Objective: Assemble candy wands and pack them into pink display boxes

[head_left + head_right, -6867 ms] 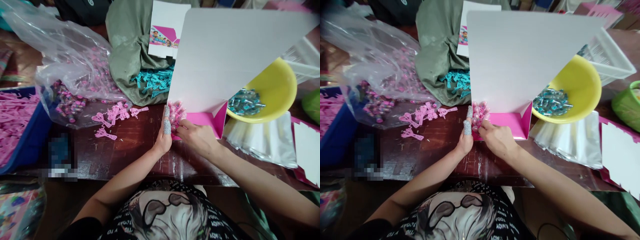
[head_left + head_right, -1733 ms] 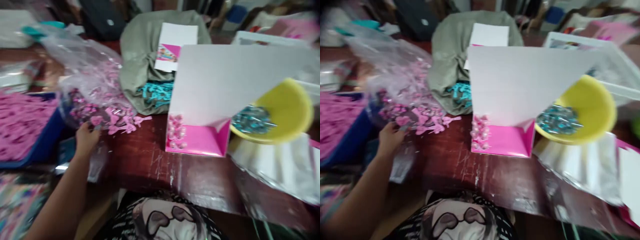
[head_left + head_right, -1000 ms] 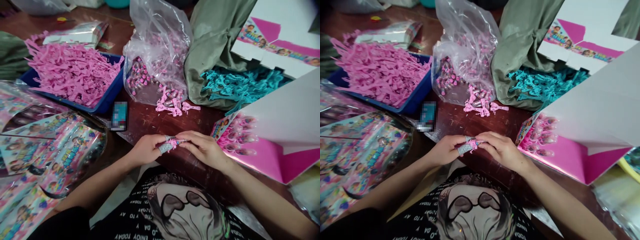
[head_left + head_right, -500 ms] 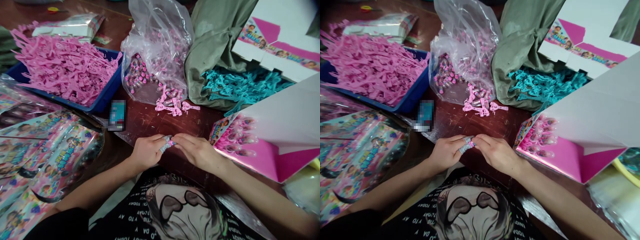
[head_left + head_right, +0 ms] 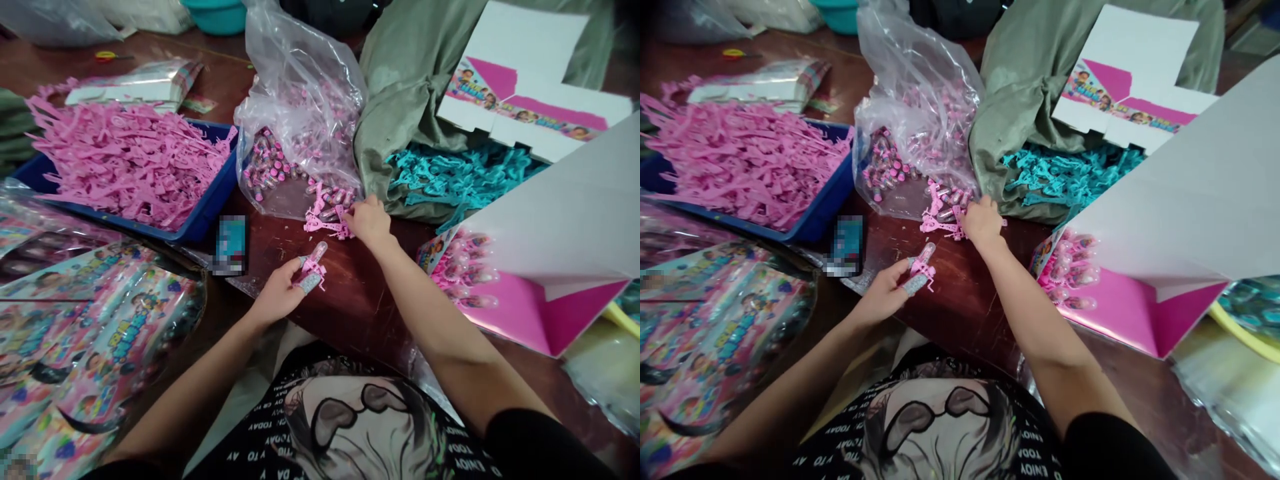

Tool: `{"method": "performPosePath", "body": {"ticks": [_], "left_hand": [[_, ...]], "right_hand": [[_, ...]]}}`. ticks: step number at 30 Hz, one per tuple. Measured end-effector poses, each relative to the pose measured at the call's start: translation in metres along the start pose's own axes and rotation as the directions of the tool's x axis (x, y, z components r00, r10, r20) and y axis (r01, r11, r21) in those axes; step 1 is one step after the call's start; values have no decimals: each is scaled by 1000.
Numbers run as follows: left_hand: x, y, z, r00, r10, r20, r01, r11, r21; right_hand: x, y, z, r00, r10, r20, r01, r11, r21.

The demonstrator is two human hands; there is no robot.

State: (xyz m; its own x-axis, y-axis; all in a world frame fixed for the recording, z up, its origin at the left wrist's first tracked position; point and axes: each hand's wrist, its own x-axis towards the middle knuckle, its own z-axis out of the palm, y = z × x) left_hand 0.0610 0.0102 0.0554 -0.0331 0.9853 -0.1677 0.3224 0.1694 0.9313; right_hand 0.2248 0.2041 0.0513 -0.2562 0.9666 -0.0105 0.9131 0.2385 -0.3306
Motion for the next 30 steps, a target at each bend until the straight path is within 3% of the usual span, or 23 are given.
{"method": "performPosePath", "body": {"ticks": [2,8,14,20,23,25,28,30], "left_hand": [[3,-9,7,998,-38,-44,34,995,-93],[7,-26,11,992,-120,-47,109,977,-185],[13,-36,13,991,-118,-59,108,984,-140],[14,-27,18,986,-158,-51,143,964,-223],[12,-18,16,980,-199,-24,181,929,-323],[11,-12,12,978,-208,27,205,922,-328],[9,-3,9,973,-191,127,220,933,-284],[10,5,9,970,-154,186,200,944,-262]], "right_hand": [[5,-2,6,999,-7,33,7,1000,-16],[-17,19,18,976,-202,-82,198,978,-61],[-23,32,19,966,-174,-190,172,985,-28],[-31,22,17,967,-231,-112,227,973,-44],[-62,21,4,925,-366,-104,378,916,133],[-89,26,-5,866,-496,-55,483,805,346],[-125,39,-15,799,-601,5,496,664,559],[-138,44,-19,788,-616,21,481,637,602]]}}
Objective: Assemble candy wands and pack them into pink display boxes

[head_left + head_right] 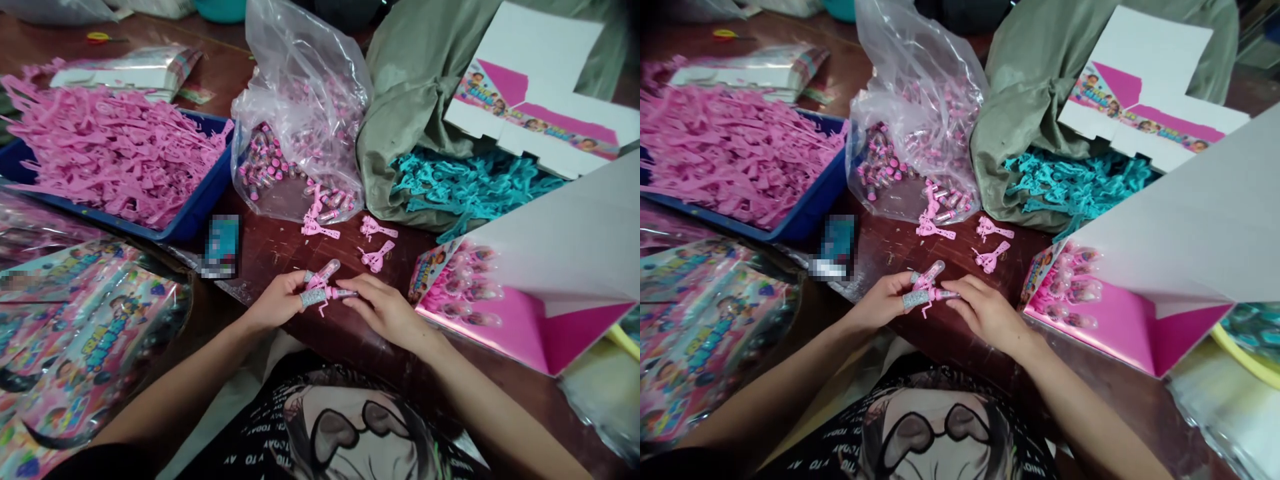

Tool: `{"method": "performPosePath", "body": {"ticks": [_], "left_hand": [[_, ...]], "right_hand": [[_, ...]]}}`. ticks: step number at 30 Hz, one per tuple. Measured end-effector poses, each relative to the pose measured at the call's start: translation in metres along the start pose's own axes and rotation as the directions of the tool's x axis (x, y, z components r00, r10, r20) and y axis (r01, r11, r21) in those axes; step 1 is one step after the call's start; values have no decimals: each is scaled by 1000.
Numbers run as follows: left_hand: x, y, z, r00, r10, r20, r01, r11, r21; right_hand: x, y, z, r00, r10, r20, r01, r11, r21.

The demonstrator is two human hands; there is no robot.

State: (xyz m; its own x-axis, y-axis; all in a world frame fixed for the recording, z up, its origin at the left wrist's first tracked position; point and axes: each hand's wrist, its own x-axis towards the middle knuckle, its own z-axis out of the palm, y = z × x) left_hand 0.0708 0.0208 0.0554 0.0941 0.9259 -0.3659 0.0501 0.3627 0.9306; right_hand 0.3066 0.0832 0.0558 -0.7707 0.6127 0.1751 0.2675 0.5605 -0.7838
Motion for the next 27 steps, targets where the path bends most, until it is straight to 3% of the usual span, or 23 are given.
{"method": "performPosePath", "body": {"ticks": [4,7,10,12,14,18,21,23,27], "left_hand": [[3,9,9,992,85,92,-90,995,52],[2,8,16,984,150,96,-162,978,131],[-3,7,18,960,273,67,-281,921,271],[-6,7,17,920,384,79,-383,836,393],[-8,7,13,891,444,92,-430,763,482],[-11,0,10,907,420,25,-372,774,513],[-14,-6,15,897,438,64,-407,759,509],[-15,-5,22,901,421,102,-418,782,462],[-11,12,45,947,260,189,-306,909,282]], "right_hand": [[-6,-5,-5,999,-23,44,26,998,-61],[-7,-6,-8,998,-20,60,26,995,-92],[-9,-7,-8,990,123,69,-130,985,110],[-11,-7,-9,952,258,162,-295,917,269],[-10,-8,-8,911,340,234,-401,861,312],[-8,-13,-4,938,331,105,-346,912,219],[-14,-18,-7,940,337,51,-341,927,157],[-26,-24,-16,932,359,49,-362,925,111],[-62,-41,-49,930,362,-61,-349,923,160]]}}
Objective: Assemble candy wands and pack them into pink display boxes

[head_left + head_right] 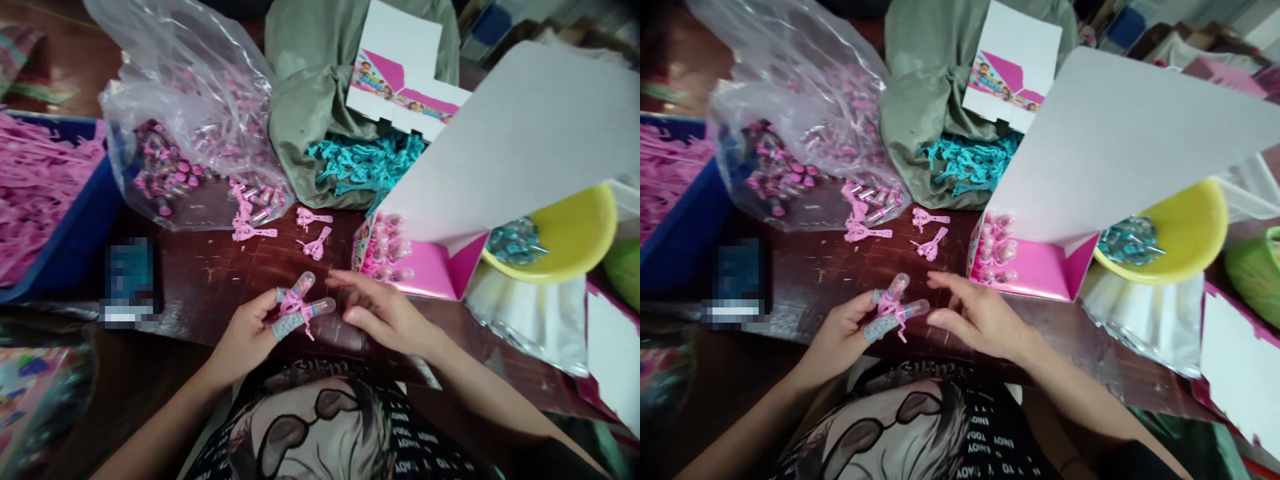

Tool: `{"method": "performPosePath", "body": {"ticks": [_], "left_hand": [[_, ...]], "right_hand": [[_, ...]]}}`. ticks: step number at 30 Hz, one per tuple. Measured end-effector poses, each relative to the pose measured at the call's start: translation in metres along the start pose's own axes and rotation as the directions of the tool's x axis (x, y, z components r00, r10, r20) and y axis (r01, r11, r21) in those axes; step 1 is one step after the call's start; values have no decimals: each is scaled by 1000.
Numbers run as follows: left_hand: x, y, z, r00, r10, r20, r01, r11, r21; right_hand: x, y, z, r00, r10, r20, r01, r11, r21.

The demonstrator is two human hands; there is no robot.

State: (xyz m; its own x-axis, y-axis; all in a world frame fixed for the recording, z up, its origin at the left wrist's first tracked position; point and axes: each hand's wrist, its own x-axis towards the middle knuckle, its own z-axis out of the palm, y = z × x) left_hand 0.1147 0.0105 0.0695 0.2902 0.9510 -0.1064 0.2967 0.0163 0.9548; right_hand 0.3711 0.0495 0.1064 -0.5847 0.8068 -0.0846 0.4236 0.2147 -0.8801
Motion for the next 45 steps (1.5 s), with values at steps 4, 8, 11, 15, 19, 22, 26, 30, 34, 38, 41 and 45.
{"method": "performPosePath", "body": {"ticks": [4,8,11,15,19,22,26,30,34,38,41,45], "left_hand": [[27,31,26,987,146,62,-152,982,114],[53,63,59,950,302,80,-312,935,171],[68,82,80,913,398,90,-406,865,295],[102,101,89,774,606,183,-615,651,445],[166,111,80,678,677,287,-714,514,474],[207,107,80,669,575,471,-742,477,471],[221,95,86,697,492,522,-717,487,499],[215,91,86,692,520,501,-722,500,479],[210,95,85,761,480,438,-649,567,507],[198,93,88,759,554,343,-651,639,409],[180,77,82,743,667,52,-623,661,419],[153,32,60,799,551,-239,-300,711,637]], "right_hand": [[-31,-9,-30,999,32,-14,-31,997,73],[-53,-8,-57,992,3,-129,17,988,156],[-70,-5,-78,982,51,-182,-17,983,184],[-86,3,-119,934,-23,-356,-26,991,-132],[-66,36,-170,867,-149,-476,-114,870,-480],[-27,68,-191,956,-80,-282,-106,803,-586],[14,87,-199,998,26,-65,-62,756,-651],[29,83,-197,995,102,-6,-78,718,-691],[24,80,-178,977,58,-203,-192,646,-738],[9,93,-152,931,-149,-334,-192,579,-793],[3,106,-145,927,-183,-327,-207,476,-855],[-6,86,-144,899,-246,-361,-234,429,-873]]}}
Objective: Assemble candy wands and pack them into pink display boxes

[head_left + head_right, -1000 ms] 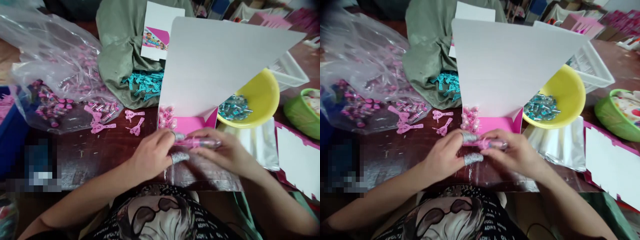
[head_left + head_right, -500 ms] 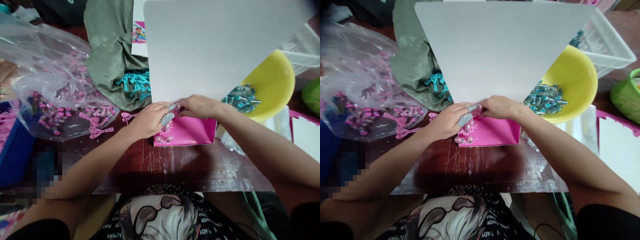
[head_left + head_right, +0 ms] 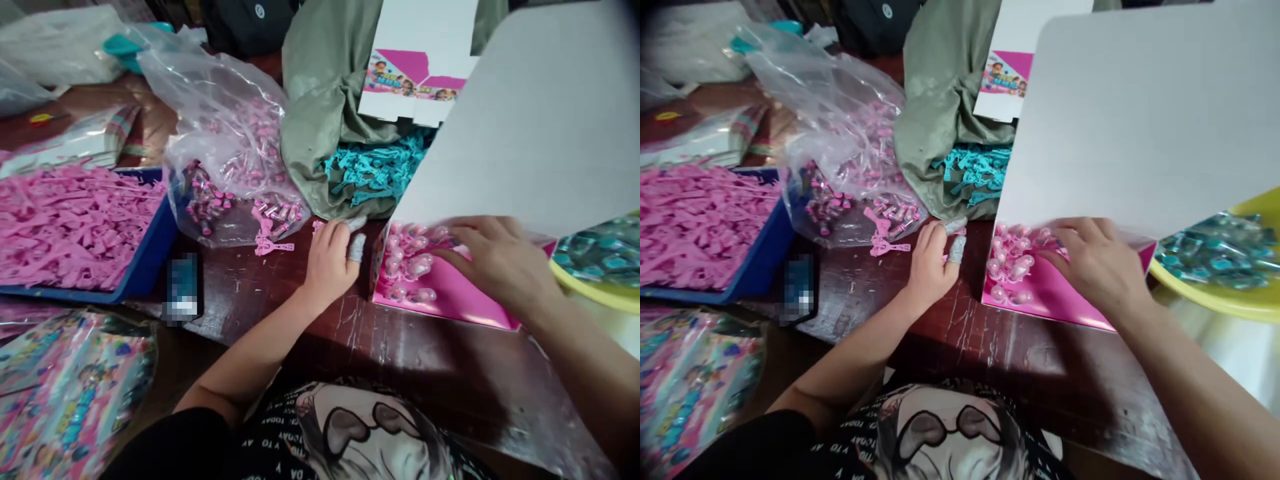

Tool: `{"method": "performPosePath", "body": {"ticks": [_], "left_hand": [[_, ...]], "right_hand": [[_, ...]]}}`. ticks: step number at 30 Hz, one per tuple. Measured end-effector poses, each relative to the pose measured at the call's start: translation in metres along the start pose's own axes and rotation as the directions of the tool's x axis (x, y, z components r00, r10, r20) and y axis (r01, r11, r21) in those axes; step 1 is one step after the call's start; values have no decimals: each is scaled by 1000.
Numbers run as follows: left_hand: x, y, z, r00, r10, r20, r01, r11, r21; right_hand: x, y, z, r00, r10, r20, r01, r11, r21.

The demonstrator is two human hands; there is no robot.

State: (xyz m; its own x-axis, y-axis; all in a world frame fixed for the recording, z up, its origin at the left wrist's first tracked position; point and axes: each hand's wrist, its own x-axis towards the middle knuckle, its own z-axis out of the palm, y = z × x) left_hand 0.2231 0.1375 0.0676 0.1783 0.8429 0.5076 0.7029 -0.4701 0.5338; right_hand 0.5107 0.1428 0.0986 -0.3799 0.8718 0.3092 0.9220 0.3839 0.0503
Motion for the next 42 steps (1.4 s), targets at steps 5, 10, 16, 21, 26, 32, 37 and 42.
{"method": "performPosePath", "body": {"ticks": [5,10,16,21,26,32,37,42], "left_hand": [[-47,-43,0,941,-94,325,-5,957,289],[-83,-64,-25,918,-35,396,-53,976,210],[-123,-78,-87,965,-102,242,48,975,219],[-119,-78,-83,916,-402,6,372,854,363],[-106,-84,-72,884,-453,116,412,871,267],[-119,-81,-96,881,-410,235,457,866,-202],[-119,-64,-109,852,-371,370,482,832,-275],[-116,-53,-103,859,-315,403,438,860,-263]], "right_hand": [[28,-100,-42,944,89,-317,16,949,313],[109,-229,22,999,29,-14,-14,798,602],[176,-270,114,958,68,277,-179,899,399],[173,-264,119,980,35,198,-115,905,409],[136,-243,104,995,86,47,-98,830,550],[55,-221,84,990,-123,75,6,552,834],[26,-219,69,963,-263,65,68,466,882],[28,-220,68,961,-277,14,146,548,824]]}}
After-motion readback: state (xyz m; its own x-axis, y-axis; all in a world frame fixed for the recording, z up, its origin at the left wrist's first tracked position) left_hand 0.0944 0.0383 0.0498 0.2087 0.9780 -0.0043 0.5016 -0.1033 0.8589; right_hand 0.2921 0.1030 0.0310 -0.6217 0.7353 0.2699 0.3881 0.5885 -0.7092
